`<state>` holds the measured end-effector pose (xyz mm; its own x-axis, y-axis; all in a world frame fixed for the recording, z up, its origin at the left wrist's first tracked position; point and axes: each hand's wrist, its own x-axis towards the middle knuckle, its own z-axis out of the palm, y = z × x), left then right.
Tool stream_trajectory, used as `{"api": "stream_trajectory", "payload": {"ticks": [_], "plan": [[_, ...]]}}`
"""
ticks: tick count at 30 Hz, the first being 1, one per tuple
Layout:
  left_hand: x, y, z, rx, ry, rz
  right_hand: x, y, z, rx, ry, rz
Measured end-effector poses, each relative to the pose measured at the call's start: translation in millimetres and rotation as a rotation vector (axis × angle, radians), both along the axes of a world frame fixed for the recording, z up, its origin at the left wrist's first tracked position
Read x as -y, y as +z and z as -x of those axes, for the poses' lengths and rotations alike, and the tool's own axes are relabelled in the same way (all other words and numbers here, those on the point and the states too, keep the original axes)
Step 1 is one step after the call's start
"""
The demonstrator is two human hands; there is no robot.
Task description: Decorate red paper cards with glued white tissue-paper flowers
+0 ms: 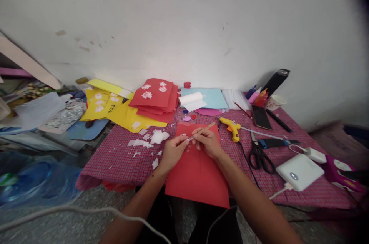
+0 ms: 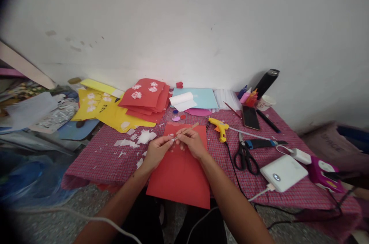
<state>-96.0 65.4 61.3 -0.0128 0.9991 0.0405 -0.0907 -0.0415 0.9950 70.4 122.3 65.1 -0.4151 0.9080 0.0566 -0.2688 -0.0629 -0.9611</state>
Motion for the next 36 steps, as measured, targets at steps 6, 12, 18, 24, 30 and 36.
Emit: {"api": "stream_trajectory", "payload": {"ticks": [6,12,18,24,30,36], "plan": [[0.3,0.5,0.4,-0.066,0.026,-0.02,0.0,2.6,0.0,0.078,-0.01,-0.072],[3.9,2.6,0.6,-0.196,0.06,-0.075,0.7,3.2,0.9,0.147,-0.02,-0.163],[5.2,3.2,-0.2,-0.215,0.103,-0.1,1.0,2.6,0.8,0.123,0.003,-0.16],[9.7,15.6,8.8,-0.251,0.115,-0.057,2.8,5.4,2.6,0.059,0.045,-0.171],[16.1,26.2,28.8,-0.362,0.19,-0.073,-0.3,13.2,-4.4,-0.037,-0.158,-0.139],[17.6,23.9,30.4,-0.659,0.157,-0.143,-3.4,15.6,-6.6,-0.053,-0.217,-0.105]]}}
